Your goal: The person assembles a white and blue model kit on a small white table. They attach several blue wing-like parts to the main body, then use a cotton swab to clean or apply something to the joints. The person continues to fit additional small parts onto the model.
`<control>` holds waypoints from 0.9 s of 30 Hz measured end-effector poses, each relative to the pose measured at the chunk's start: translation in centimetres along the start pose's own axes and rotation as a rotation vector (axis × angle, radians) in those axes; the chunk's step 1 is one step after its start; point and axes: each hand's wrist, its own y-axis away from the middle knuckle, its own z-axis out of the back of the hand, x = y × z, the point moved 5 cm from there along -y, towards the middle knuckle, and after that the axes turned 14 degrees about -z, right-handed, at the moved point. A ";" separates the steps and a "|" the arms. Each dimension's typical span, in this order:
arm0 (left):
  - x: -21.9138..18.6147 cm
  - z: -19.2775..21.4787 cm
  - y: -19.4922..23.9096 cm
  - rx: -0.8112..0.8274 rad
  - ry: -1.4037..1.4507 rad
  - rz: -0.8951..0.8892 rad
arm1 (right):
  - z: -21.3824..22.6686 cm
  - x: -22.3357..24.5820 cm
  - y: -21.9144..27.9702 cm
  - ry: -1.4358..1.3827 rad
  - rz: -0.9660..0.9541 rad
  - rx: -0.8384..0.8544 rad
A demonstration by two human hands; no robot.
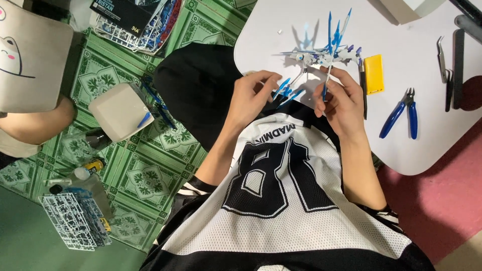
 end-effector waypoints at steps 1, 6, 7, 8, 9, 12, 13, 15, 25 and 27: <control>0.2 -0.3 0.1 -0.002 0.000 0.000 | 0.0 -0.1 0.0 0.001 -0.001 0.001; -0.7 -4.0 0.5 0.193 0.312 0.125 | 0.9 -0.8 -0.1 0.008 -0.013 -0.019; -1.4 -4.4 0.4 0.194 0.311 0.128 | 1.3 -1.0 -0.1 0.006 -0.015 -0.020; -2.1 -5.0 0.4 0.229 0.319 0.152 | 1.8 -1.2 -0.2 -0.006 -0.017 -0.012; -2.7 -5.6 0.3 0.265 0.327 0.177 | 2.2 -1.4 -0.2 -0.020 -0.018 -0.005; -1.3 -7.1 0.8 0.323 0.324 0.198 | 3.4 -1.1 0.3 -0.064 0.003 0.021; -0.8 -7.2 1.0 0.326 0.320 0.203 | 5.0 -1.1 0.2 -0.070 0.001 0.020; 0.1 -7.6 1.3 0.334 0.421 0.193 | 8.0 -0.9 0.1 0.021 0.046 0.009; 2.1 -8.7 1.4 0.077 0.881 0.430 | 8.7 13.6 -3.0 1.104 -0.153 0.367; 2.1 -9.0 1.4 0.136 0.870 0.408 | 7.6 13.7 -5.1 1.388 -0.280 0.433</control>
